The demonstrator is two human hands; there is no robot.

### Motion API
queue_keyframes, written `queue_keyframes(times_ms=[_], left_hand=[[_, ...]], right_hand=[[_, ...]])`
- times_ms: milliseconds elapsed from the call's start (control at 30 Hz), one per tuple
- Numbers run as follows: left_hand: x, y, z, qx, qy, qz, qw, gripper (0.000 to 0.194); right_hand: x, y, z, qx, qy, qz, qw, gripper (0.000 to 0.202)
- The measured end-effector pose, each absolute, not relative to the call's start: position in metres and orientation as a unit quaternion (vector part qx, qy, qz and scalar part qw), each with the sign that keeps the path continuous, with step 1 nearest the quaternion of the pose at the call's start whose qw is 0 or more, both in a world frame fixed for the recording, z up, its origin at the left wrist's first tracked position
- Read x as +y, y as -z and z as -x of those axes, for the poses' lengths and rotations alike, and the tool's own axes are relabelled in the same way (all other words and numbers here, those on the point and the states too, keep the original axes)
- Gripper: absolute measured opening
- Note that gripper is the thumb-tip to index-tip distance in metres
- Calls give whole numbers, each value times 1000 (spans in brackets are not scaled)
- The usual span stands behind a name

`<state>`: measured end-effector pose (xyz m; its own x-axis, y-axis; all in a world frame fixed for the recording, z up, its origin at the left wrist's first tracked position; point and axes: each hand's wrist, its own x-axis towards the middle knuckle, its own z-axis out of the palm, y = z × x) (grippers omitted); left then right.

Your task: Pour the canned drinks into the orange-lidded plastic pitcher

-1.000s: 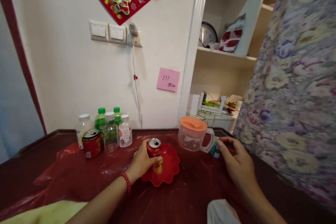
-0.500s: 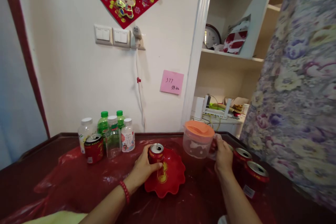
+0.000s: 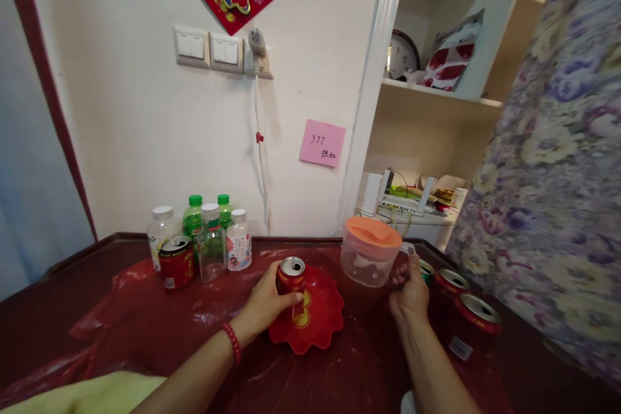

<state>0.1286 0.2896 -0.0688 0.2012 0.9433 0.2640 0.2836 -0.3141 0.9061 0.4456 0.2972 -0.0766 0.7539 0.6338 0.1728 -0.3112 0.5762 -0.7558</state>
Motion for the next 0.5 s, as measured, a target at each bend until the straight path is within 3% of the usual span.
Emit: queue_keyframes(times_ms=[500], left_hand=[[285, 55, -125, 452, -418, -651, 445, 77]], right_hand=[[270, 27, -439, -145, -254, 390, 873, 29]])
